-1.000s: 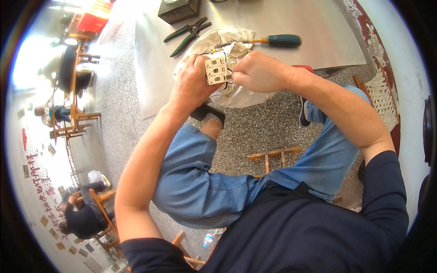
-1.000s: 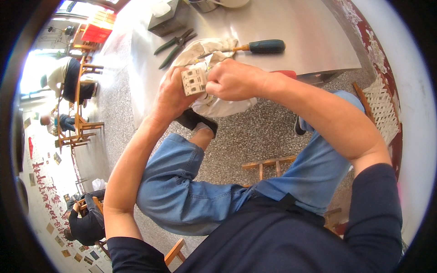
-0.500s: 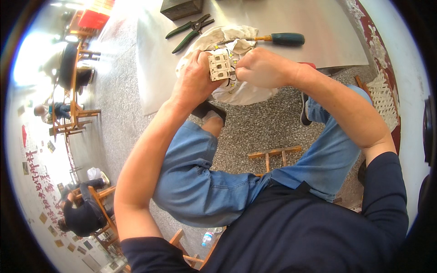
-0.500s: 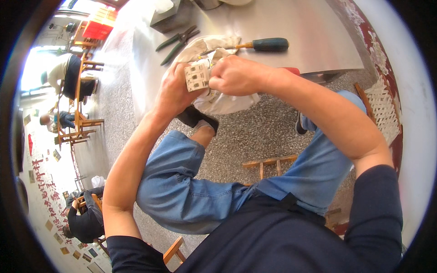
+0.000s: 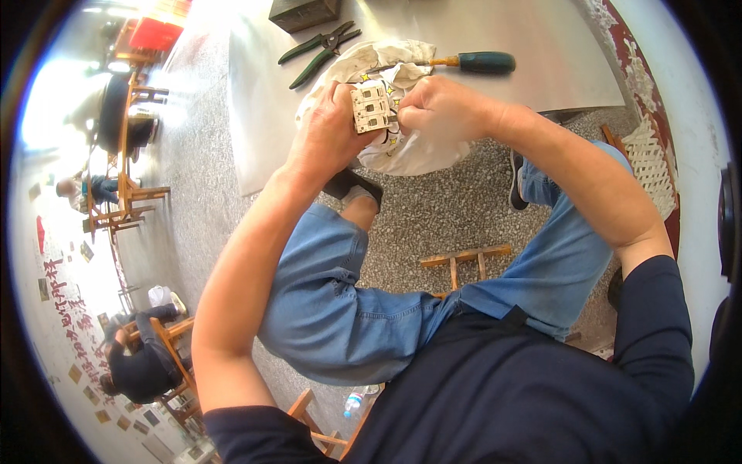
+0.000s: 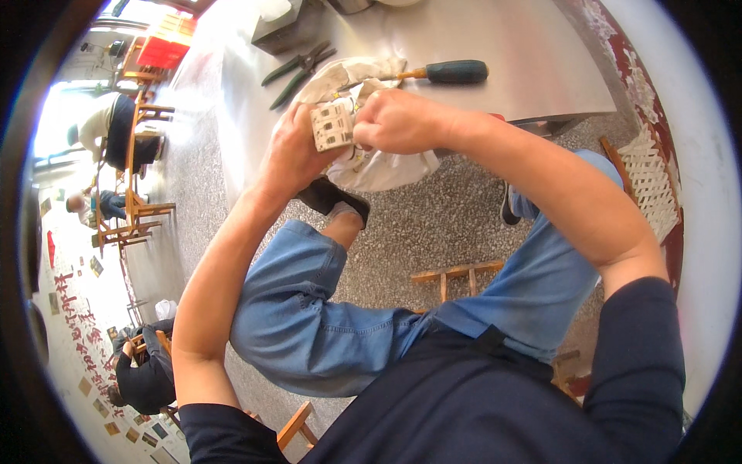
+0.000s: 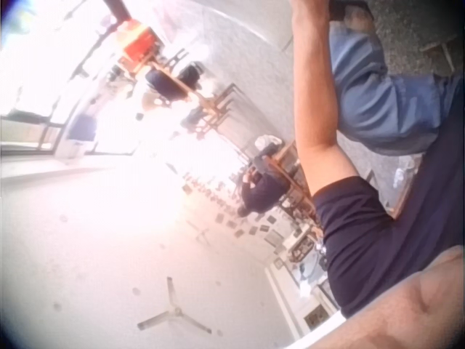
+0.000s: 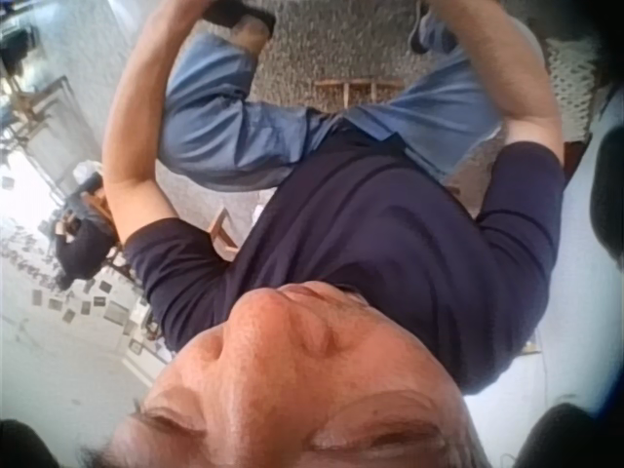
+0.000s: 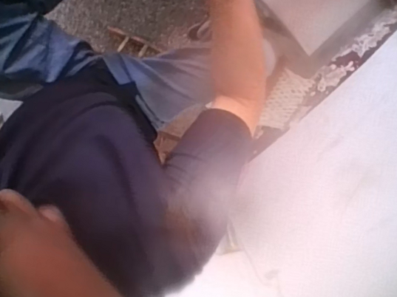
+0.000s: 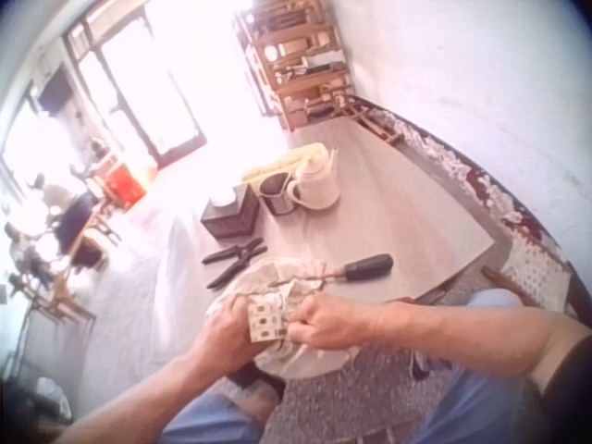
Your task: The person uses a screwdriver to tighten screws on a small white electrical component placed on a cloth. They repeatedly adjust the component and use the screwdriver to secure internal connections.
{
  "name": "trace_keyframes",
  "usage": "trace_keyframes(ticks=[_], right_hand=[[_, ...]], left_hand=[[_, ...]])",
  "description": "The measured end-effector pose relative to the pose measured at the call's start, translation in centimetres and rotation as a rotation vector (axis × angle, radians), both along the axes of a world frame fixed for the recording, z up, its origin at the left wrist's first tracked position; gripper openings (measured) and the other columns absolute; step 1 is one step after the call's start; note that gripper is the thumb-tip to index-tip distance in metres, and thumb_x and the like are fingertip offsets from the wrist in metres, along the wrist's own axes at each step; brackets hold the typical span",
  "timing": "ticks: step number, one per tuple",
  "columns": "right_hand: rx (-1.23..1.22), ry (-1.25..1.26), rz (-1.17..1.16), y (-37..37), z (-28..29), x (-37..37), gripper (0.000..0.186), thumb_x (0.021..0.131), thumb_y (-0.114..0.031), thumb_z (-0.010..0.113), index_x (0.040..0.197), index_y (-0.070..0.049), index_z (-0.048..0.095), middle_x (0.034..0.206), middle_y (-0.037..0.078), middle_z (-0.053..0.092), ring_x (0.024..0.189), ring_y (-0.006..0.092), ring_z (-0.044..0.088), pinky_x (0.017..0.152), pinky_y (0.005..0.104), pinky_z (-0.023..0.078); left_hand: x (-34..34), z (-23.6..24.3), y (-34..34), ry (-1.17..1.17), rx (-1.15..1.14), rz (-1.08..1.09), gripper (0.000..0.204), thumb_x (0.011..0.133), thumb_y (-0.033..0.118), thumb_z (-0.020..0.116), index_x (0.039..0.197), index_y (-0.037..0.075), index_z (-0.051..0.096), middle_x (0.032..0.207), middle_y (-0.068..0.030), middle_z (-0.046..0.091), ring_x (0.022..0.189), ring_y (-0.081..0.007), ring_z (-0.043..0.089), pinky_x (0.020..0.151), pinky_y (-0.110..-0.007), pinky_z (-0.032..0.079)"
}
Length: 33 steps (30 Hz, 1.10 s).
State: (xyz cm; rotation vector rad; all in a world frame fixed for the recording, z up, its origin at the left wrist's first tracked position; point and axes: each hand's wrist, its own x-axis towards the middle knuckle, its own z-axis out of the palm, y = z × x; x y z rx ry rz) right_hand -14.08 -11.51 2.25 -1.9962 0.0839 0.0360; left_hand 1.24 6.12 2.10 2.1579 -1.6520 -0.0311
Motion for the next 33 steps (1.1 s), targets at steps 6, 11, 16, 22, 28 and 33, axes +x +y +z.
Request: trace_keyframes(ticks=[6,11,16,22,28,33], right_hand=[[-0.101,-0.008,0.019,0.0,0.3,0.0,0.029,0.086,-0.020,0.056,0.080,0.002,0.073,0.075,0.018,0.071,0.070,0.0287,0.067,0.071,0.0423,0.053],[-0.037,0.060,-0.006,0.1,0.8,-0.2,0.029,0.087,-0.021,0.055,0.080,0.000,0.074,0.077,0.017,0.071,0.072,0.0284,0.067,0.071,0.0410,0.052],[-0.047,0.195,0.062,-0.6,1.7,0.1,0.031,0.089,-0.025,0.054,0.085,-0.005,0.077,0.082,0.015,0.072,0.078,0.0265,0.067,0.077,0.0404,0.052],[0.043,0.284,0.062,-1.0,1.2,0.2,0.032,0.092,-0.029,0.054,0.090,-0.007,0.078,0.076,0.008,0.067,0.075,0.0199,0.063,0.073,0.0361,0.050],[0.119,0.368,0.115,-1.6,1.5,0.1,0.035,0.098,-0.035,0.056,0.095,-0.007,0.078,0.071,0.002,0.062,0.071,0.0146,0.058,0.068,0.0330,0.047],[-0.054,0.314,0.099,-3.0,0.3,-0.4,0.036,0.100,-0.035,0.055,0.096,-0.007,0.077,0.072,0.002,0.061,0.071,0.0138,0.057,0.069,0.0322,0.047]], left_hand=[[0.0,0.1,0.1,0.006,0.000,0.016,0.051,0.073,0.018,0.088,0.110,-0.001,0.059,0.113,-0.0220,0.063,0.105,-0.0434,0.062,0.087,-0.048,0.053],[-0.1,0.2,0.1,0.020,0.029,0.034,0.053,0.071,0.020,0.089,0.110,-0.001,0.059,0.112,-0.0222,0.063,0.105,-0.0433,0.062,0.088,-0.048,0.053],[-0.2,-0.1,0.3,0.016,0.020,0.038,0.054,0.071,0.020,0.089,0.111,-0.001,0.058,0.112,-0.0224,0.063,0.107,-0.0433,0.062,0.089,-0.049,0.053],[-0.6,0.3,0.2,-0.006,0.022,0.057,0.053,0.073,0.021,0.088,0.111,0.000,0.058,0.112,-0.0222,0.064,0.108,-0.0432,0.062,0.089,-0.049,0.052],[0.0,-0.2,0.6,0.003,0.006,0.004,0.054,0.074,0.021,0.089,0.113,0.001,0.058,0.113,-0.0208,0.064,0.107,-0.0411,0.062,0.090,-0.048,0.053],[0.3,-0.6,0.9,0.053,-0.055,-0.015,0.057,0.072,0.021,0.091,0.115,0.002,0.058,0.113,-0.0180,0.064,0.107,-0.0392,0.063,0.090,-0.046,0.053]])
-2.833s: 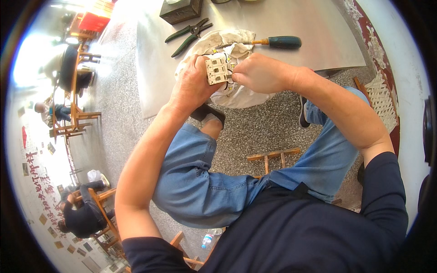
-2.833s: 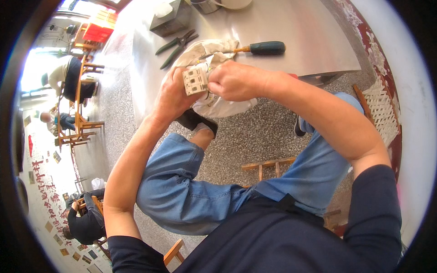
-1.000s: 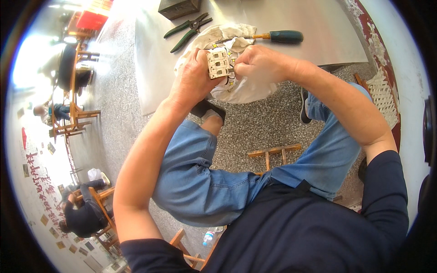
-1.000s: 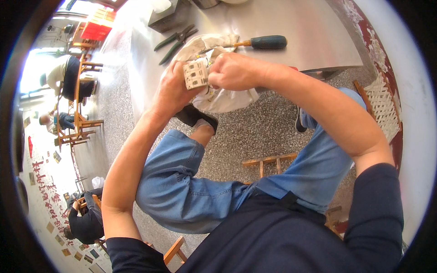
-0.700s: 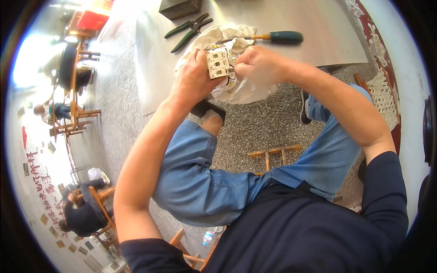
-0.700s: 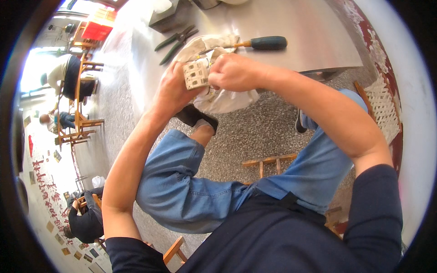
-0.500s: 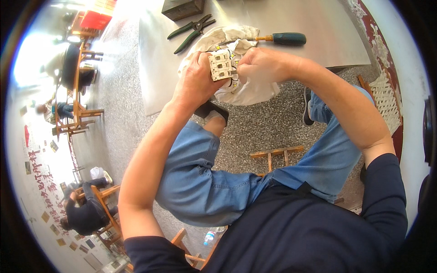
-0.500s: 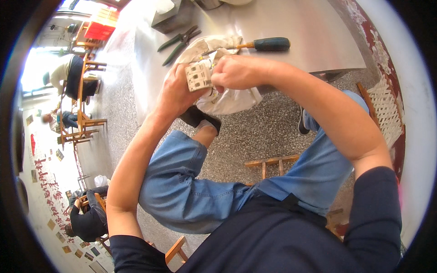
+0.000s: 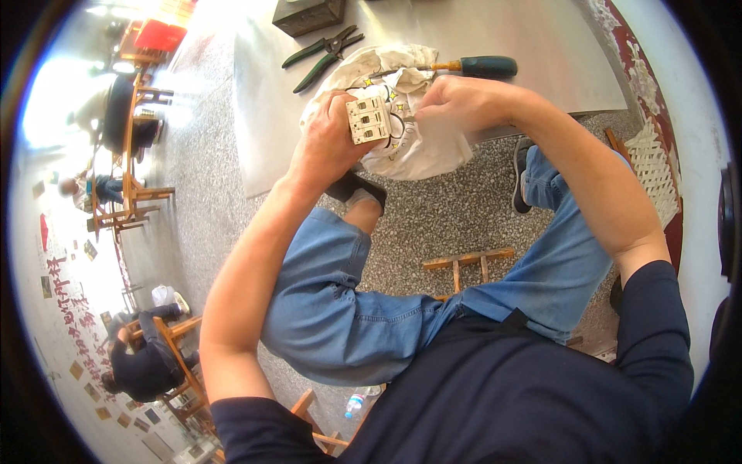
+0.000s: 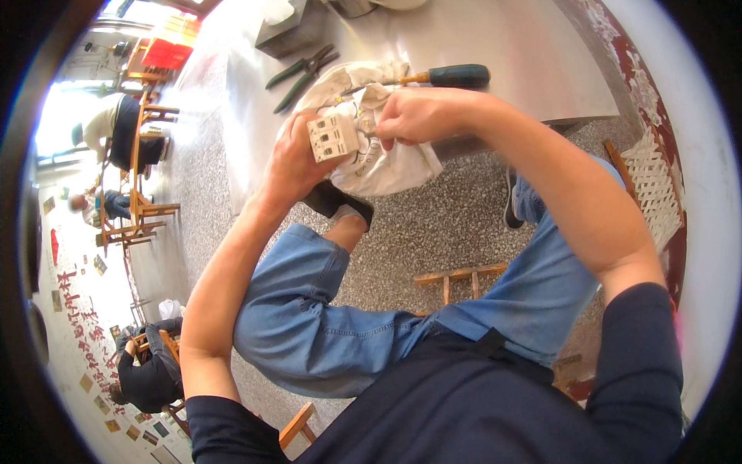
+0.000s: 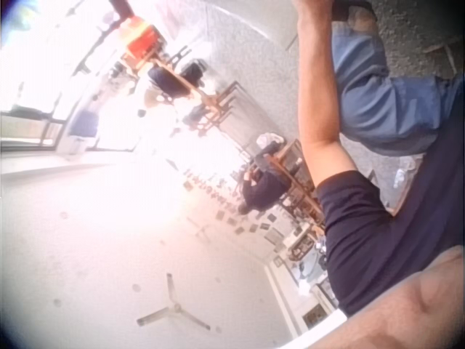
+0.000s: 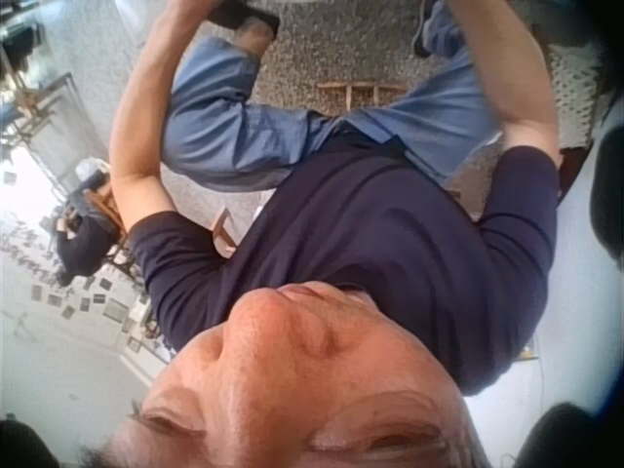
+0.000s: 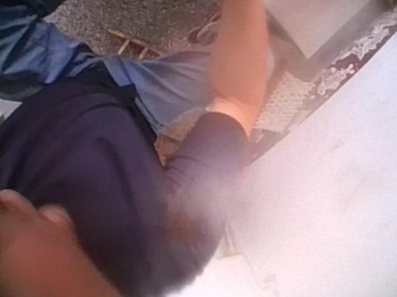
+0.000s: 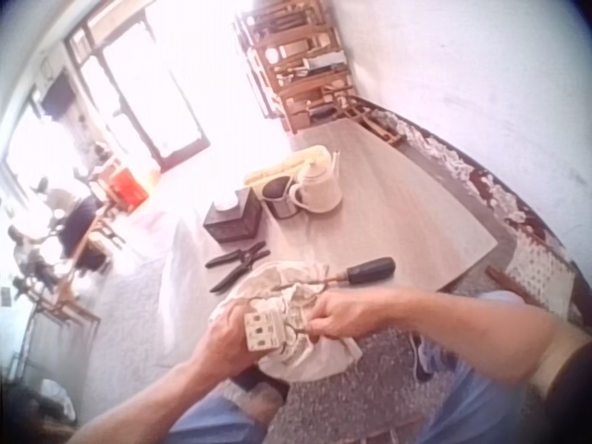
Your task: The person uses a screwdriver to tighten screws on a small white electrical component placed on a cloth. They repeatedly adjust the component and use the screwdriver to secure internal connections.
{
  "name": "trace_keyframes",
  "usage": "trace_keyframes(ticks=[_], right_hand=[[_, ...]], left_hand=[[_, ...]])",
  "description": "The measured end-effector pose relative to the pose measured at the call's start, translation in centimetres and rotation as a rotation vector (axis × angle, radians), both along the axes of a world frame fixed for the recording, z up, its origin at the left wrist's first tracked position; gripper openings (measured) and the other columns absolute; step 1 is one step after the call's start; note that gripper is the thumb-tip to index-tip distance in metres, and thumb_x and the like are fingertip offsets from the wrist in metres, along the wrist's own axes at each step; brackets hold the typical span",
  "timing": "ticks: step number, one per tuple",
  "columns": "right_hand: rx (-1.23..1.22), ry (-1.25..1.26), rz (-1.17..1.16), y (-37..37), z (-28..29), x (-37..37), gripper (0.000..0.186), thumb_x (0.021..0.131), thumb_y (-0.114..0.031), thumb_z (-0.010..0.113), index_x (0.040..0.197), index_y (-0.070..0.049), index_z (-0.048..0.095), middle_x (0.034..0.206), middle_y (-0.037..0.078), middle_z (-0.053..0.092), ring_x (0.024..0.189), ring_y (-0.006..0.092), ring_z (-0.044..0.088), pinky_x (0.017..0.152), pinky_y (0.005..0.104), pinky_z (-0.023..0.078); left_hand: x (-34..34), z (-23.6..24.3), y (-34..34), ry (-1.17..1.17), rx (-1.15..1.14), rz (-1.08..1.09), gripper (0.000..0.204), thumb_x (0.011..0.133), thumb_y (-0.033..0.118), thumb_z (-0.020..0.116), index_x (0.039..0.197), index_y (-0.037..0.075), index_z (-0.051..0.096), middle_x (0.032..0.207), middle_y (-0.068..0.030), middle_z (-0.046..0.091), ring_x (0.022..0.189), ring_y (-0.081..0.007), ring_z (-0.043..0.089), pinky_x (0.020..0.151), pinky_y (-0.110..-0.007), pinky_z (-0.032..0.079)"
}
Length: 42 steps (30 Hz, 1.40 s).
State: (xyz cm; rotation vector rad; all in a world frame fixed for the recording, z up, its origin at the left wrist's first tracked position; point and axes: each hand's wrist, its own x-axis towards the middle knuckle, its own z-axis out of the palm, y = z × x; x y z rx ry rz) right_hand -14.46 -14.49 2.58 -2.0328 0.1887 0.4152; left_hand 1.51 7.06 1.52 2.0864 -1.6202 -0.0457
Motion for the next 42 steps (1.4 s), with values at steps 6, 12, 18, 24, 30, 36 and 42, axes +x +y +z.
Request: trace_keyframes(ticks=[6,12,18,24,30,36,42], right_hand=[[0.167,-0.022,-0.114,0.7,-0.2,-0.1,0.032,0.099,-0.027,0.060,0.097,0.001,0.074,0.081,0.001,0.069,0.073,0.0078,0.061,0.066,0.0285,0.050],[0.128,0.008,-0.069,1.6,1.3,0.0,0.035,0.099,-0.034,0.056,0.094,-0.005,0.077,0.079,0.006,0.068,0.077,0.0151,0.062,0.073,0.0325,0.050],[0.117,-0.089,-0.053,1.8,2.0,-0.3,0.034,0.097,-0.031,0.057,0.094,-0.004,0.077,0.079,0.007,0.069,0.075,0.0169,0.063,0.072,0.0347,0.051],[0.061,-0.121,-0.038,1.9,2.0,-0.3,0.034,0.097,-0.031,0.059,0.097,-0.004,0.078,0.082,0.010,0.071,0.078,0.0188,0.066,0.075,0.0347,0.053],[0.071,-0.140,-0.041,2.2,1.6,-0.2,0.031,0.100,-0.030,0.058,0.096,-0.007,0.078,0.075,0.003,0.064,0.073,0.0123,0.057,0.069,0.0323,0.047],[0.088,-0.093,-0.057,2.4,2.1,-0.3,0.031,0.101,-0.031,0.059,0.095,-0.008,0.078,0.072,0.000,0.062,0.071,0.0107,0.055,0.066,0.0312,0.046],[0.089,-0.084,-0.045,2.0,1.4,-0.1,0.031,0.100,-0.031,0.059,0.095,-0.007,0.078,0.072,0.000,0.061,0.070,0.0102,0.055,0.066,0.0311,0.046]], left_hand=[[0.3,-0.6,0.2,0.011,-0.041,-0.031,0.057,0.070,0.020,0.092,0.113,0.004,0.058,0.111,-0.0159,0.063,0.106,-0.0378,0.062,0.089,-0.045,0.052],[0.1,-0.4,0.3,0.013,-0.021,-0.041,0.059,0.069,0.018,0.091,0.112,0.001,0.055,0.113,-0.0182,0.062,0.109,-0.0392,0.061,0.093,-0.046,0.052],[0.1,-0.1,0.3,-0.009,-0.018,-0.072,0.060,0.070,0.016,0.089,0.114,0.000,0.052,0.112,-0.0194,0.061,0.109,-0.0397,0.060,0.094,-0.045,0.052],[0.1,0.0,0.1,-0.007,-0.027,-0.096,0.058,0.071,0.015,0.088,0.114,0.001,0.052,0.112,-0.0195,0.061,0.109,-0.0399,0.060,0.095,-0.046,0.051],[0.0,0.0,0.2,-0.011,-0.021,-0.087,0.057,0.072,0.014,0.087,0.115,0.001,0.053,0.113,-0.0202,0.061,0.111,-0.0403,0.059,0.097,-0.046,0.050],[-0.1,-0.1,0.3,-0.003,-0.026,-0.075,0.056,0.072,0.014,0.087,0.114,0.001,0.053,0.115,-0.0200,0.061,0.112,-0.0403,0.059,0.097,-0.046,0.050],[-0.2,0.4,0.2,-0.027,-0.023,-0.085,0.064,0.070,0.016,0.086,0.124,0.002,0.053,0.122,-0.0200,0.060,0.118,-0.0394,0.058,0.102,-0.047,0.047]])
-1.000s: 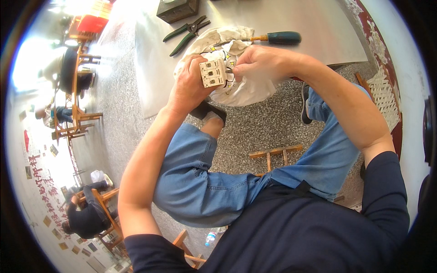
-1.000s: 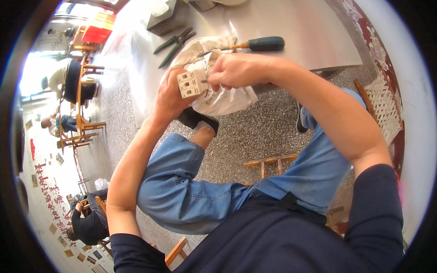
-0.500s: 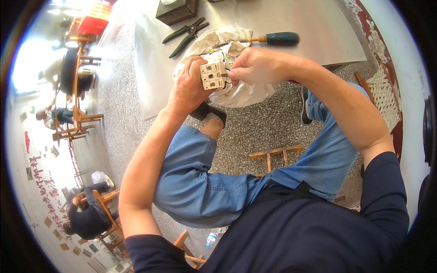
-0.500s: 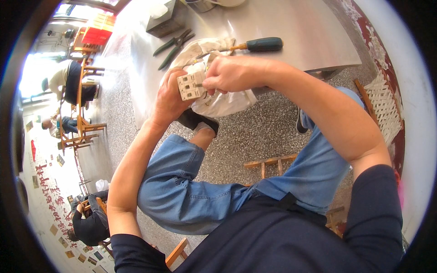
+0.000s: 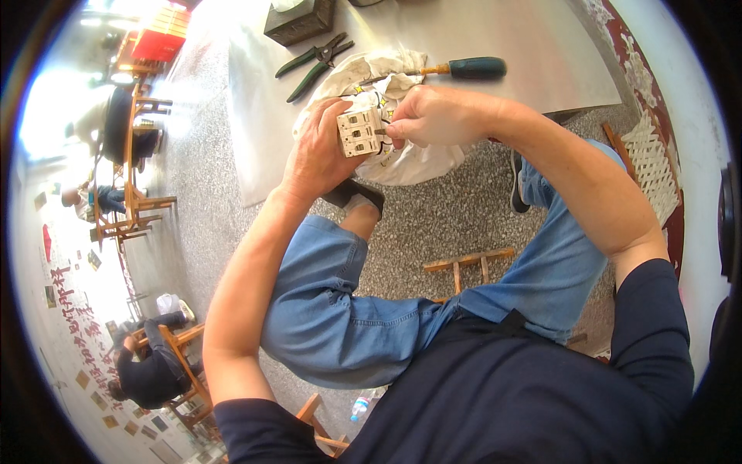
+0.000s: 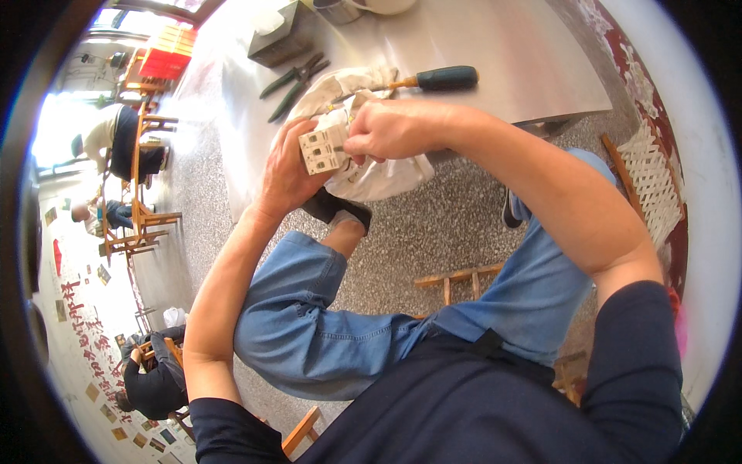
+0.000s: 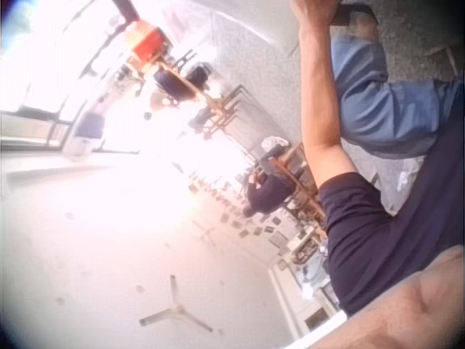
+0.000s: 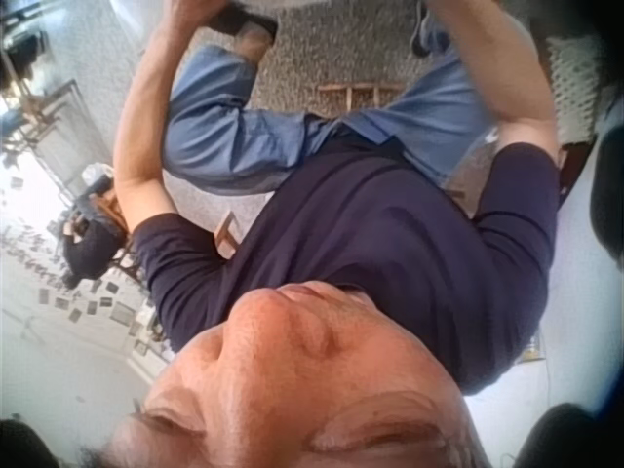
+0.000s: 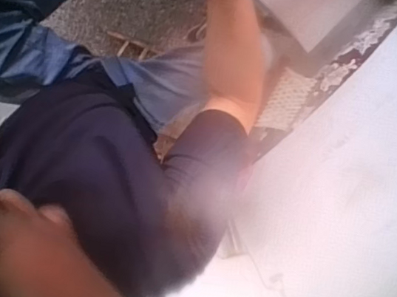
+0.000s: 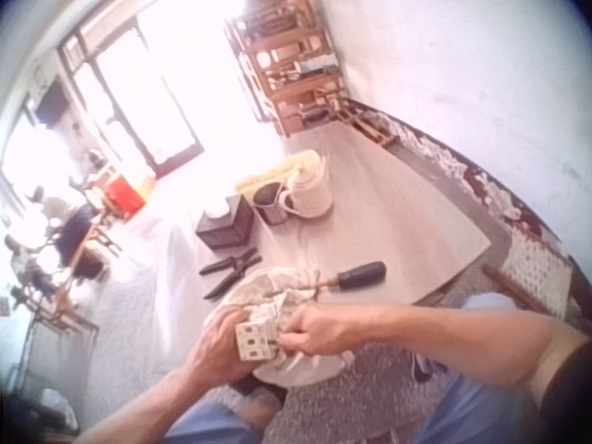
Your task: The person uses a screwdriver to tighten screws on a small white electrical component placed on a cloth. They repeatedly adjust the component and use the screwdriver to secure internal connections.
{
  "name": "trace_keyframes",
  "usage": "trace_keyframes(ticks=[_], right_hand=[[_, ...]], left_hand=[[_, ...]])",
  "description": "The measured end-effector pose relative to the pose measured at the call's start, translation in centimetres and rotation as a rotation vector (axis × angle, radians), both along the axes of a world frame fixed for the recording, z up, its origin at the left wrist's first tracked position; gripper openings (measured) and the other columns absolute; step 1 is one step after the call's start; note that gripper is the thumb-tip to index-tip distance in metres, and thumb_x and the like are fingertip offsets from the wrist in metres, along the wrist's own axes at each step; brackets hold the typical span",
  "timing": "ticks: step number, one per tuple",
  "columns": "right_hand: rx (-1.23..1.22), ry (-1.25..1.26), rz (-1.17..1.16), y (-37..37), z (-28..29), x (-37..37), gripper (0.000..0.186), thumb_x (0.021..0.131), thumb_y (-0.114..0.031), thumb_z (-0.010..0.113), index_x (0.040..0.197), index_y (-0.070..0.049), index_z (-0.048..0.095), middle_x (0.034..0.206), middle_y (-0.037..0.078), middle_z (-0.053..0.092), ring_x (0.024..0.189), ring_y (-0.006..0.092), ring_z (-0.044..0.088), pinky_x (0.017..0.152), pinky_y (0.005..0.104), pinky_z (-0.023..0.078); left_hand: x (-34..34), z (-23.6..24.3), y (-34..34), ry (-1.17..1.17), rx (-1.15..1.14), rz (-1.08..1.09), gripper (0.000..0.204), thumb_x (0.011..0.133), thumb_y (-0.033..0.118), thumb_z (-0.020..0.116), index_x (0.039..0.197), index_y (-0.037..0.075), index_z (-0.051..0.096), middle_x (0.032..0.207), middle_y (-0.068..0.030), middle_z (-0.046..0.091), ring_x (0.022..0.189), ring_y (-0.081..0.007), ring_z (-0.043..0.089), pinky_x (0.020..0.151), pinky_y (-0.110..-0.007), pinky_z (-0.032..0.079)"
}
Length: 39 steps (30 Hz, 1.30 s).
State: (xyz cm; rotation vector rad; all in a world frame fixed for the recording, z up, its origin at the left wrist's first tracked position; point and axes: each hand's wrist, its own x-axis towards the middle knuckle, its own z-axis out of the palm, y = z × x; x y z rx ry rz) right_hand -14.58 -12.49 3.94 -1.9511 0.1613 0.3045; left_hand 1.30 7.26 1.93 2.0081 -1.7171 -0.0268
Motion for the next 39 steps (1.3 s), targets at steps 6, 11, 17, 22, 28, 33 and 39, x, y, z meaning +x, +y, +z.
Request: trace_keyframes(ticks=[6,11,17,22,28,33,39], right_hand=[[-0.058,-0.025,0.014,0.1,0.5,-0.1,0.033,0.101,-0.031,0.058,0.097,-0.004,0.077,0.075,0.004,0.065,0.074,0.0118,0.057,0.070,0.0316,0.049],[-0.099,-0.060,-0.085,-0.1,-0.8,0.5,0.035,0.101,-0.032,0.059,0.099,-0.001,0.075,0.084,0.006,0.069,0.080,0.0124,0.061,0.075,0.0318,0.051],[0.296,-0.033,-0.445,-0.2,-1.6,1.4,0.033,0.104,-0.032,0.060,0.107,-0.001,0.071,0.086,-0.001,0.065,0.077,0.0086,0.057,0.071,0.0266,0.048],[0.521,-0.089,-0.329,0.1,0.2,1.7,0.037,0.101,-0.037,0.063,0.114,-0.002,0.066,0.091,0.005,0.063,0.061,0.0084,0.047,0.060,0.0250,0.045],[0.288,-0.194,-0.362,0.8,1.0,0.9,0.028,0.097,-0.028,0.070,0.097,0.000,0.072,0.078,0.002,0.068,0.067,0.0071,0.055,0.063,0.0250,0.045],[0.149,-0.213,-0.343,1.0,0.6,0.6,0.025,0.097,-0.024,0.071,0.104,0.000,0.072,0.081,0.003,0.070,0.072,0.0076,0.058,0.067,0.0248,0.047],[0.149,-0.239,-0.341,0.9,0.7,0.6,0.023,0.095,-0.020,0.071,0.102,0.002,0.072,0.082,0.003,0.070,0.074,0.0083,0.061,0.068,0.0258,0.048]], left_hand=[[0.5,0.8,0.4,-0.068,0.039,-0.018,0.073,0.068,0.025,0.087,0.130,0.003,0.054,0.125,-0.0182,0.061,0.119,-0.0369,0.057,0.106,-0.046,0.043],[0.1,2.6,-0.1,-0.122,0.034,0.003,0.065,0.068,0.029,0.088,0.121,0.003,0.062,0.114,-0.0158,0.066,0.113,-0.0357,0.060,0.103,-0.046,0.044],[0.2,5.8,-1.4,0.409,0.092,0.396,0.061,0.084,0.043,0.082,0.120,-0.003,0.068,0.109,-0.0141,0.071,0.102,-0.0216,0.067,0.086,-0.035,0.054],[0.7,4.0,-0.7,1.590,-0.137,0.282,0.049,0.110,0.038,0.045,0.139,-0.001,0.054,0.127,-0.0136,0.066,0.115,-0.0225,0.064,0.100,-0.037,0.051],[-0.7,2.8,-1.9,1.584,-0.016,0.280,0.058,0.111,0.044,0.036,0.147,0.000,0.045,0.136,-0.0158,0.062,0.120,-0.0275,0.064,0.105,-0.044,0.051],[-0.8,1.7,-2.2,1.601,0.029,0.128,0.066,0.111,0.053,0.027,0.151,0.004,0.042,0.139,-0.0150,0.060,0.124,-0.0269,0.063,0.107,-0.045,0.050],[-0.9,1.3,-2.2,1.657,0.035,0.118,0.061,0.109,0.049,0.038,0.151,0.004,0.041,0.137,-0.0138,0.061,0.121,-0.0281,0.064,0.106,-0.046,0.050]])
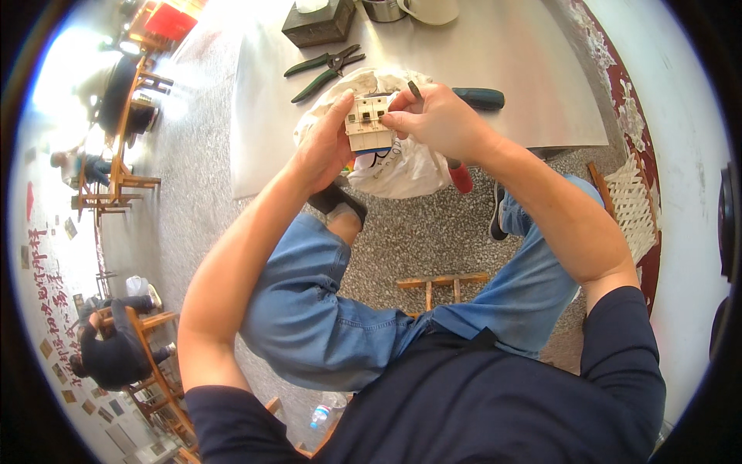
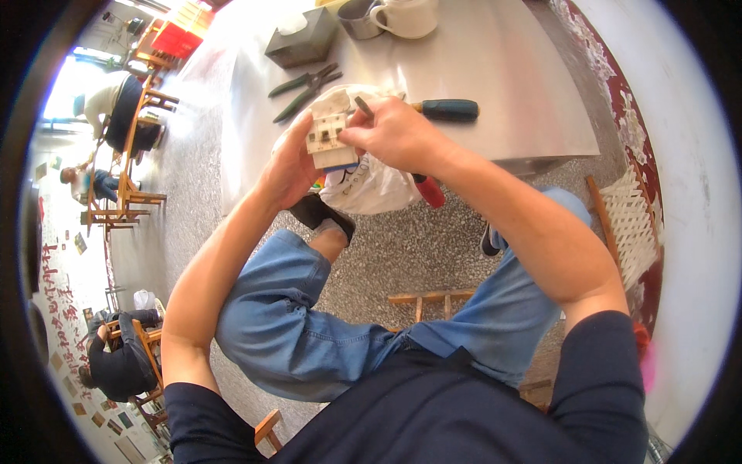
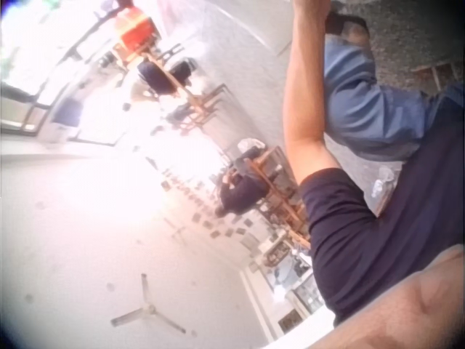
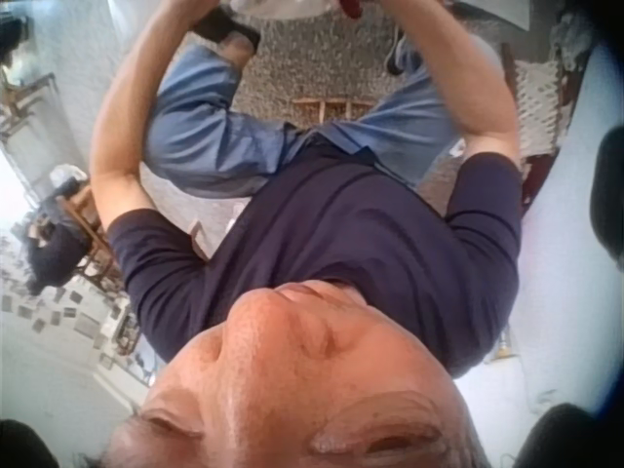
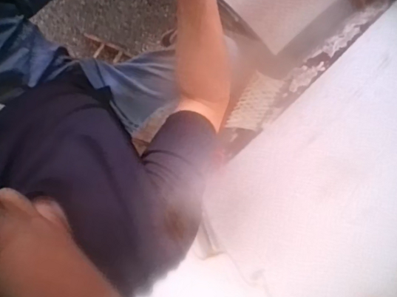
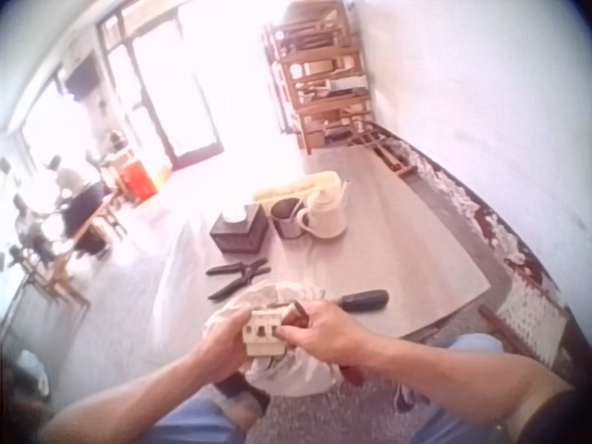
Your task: The person uses a screwdriver to tighten screws on a small white electrical component placed on a cloth. They repeatedly adjust the component and use the screwdriver to secure internal connections.
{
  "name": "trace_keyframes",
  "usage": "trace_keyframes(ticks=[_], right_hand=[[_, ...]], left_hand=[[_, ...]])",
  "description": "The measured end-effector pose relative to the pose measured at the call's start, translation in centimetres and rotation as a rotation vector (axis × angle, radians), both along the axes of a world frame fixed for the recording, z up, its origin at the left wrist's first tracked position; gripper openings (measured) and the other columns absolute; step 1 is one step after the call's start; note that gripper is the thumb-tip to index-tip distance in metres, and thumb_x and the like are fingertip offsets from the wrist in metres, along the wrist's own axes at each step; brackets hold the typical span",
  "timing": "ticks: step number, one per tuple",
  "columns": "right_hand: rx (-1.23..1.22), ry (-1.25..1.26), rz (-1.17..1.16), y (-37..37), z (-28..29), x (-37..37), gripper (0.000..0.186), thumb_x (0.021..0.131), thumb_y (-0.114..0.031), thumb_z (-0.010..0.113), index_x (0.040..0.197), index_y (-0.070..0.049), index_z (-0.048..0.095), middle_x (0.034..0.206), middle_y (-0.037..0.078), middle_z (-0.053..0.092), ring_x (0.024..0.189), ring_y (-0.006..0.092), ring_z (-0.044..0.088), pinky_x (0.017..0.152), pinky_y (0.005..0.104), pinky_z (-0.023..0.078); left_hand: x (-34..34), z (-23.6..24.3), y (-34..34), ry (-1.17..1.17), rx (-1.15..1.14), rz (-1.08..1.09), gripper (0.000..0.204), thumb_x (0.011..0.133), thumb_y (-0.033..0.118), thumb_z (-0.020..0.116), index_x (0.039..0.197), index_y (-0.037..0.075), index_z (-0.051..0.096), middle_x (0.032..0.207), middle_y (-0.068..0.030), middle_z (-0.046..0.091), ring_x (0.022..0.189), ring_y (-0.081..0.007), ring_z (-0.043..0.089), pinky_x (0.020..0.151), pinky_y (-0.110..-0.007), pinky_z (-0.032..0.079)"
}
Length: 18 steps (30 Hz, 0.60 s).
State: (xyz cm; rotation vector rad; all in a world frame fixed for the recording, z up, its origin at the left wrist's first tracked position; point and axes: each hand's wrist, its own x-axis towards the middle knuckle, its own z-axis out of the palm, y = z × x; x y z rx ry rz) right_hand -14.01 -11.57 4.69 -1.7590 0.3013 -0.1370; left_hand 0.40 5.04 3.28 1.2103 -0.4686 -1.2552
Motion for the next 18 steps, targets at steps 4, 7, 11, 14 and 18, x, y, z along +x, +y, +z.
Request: trace_keyframes(ticks=[4,7,11,14,18], right_hand=[[-0.023,-0.047,0.007,0.1,-0.9,-0.1,0.020,0.093,-0.016,0.072,0.100,0.002,0.072,0.083,0.004,0.071,0.078,0.0098,0.064,0.072,0.0274,0.051],[-0.022,-0.036,0.007,0.2,-1.0,-0.2,0.019,0.092,-0.014,0.073,0.100,0.003,0.071,0.084,0.005,0.071,0.080,0.0107,0.065,0.075,0.0283,0.052],[-0.023,-0.039,0.023,0.0,-1.3,-0.1,0.019,0.091,-0.013,0.074,0.100,0.003,0.070,0.086,0.005,0.071,0.080,0.0104,0.064,0.075,0.0279,0.053],[-0.038,-0.031,0.028,0.1,-1.6,0.0,0.020,0.092,-0.014,0.074,0.100,0.004,0.069,0.086,0.004,0.071,0.080,0.0101,0.064,0.075,0.0275,0.052],[-0.061,-0.010,0.011,0.1,-2.2,0.3,0.023,0.091,-0.018,0.076,0.098,0.003,0.068,0.085,0.005,0.070,0.079,0.0108,0.064,0.074,0.0271,0.053]], left_hand=[[0.3,-0.4,0.3,-0.015,-0.042,0.018,0.060,0.105,0.039,0.050,0.152,0.003,0.038,0.137,-0.0159,0.059,0.122,-0.0288,0.062,0.105,-0.047,0.049],[-0.2,-0.8,0.2,-0.008,-0.041,0.125,0.063,0.101,0.035,0.055,0.152,0.002,0.037,0.138,-0.0169,0.058,0.124,-0.0282,0.060,0.105,-0.046,0.048],[0.4,-1.5,0.4,-0.003,-0.079,0.093,0.070,0.098,0.033,0.059,0.154,0.003,0.030,0.141,-0.0165,0.052,0.129,-0.0268,0.053,0.109,-0.044,0.043],[0.4,-1.8,0.5,-0.019,-0.087,0.090,0.069,0.098,0.033,0.060,0.153,0.004,0.033,0.140,-0.0158,0.054,0.129,-0.0264,0.054,0.109,-0.044,0.044],[0.3,-2.1,0.4,-0.041,-0.094,0.098,0.062,0.098,0.033,0.060,0.148,0.004,0.039,0.140,-0.0147,0.056,0.128,-0.0253,0.056,0.106,-0.043,0.047]])
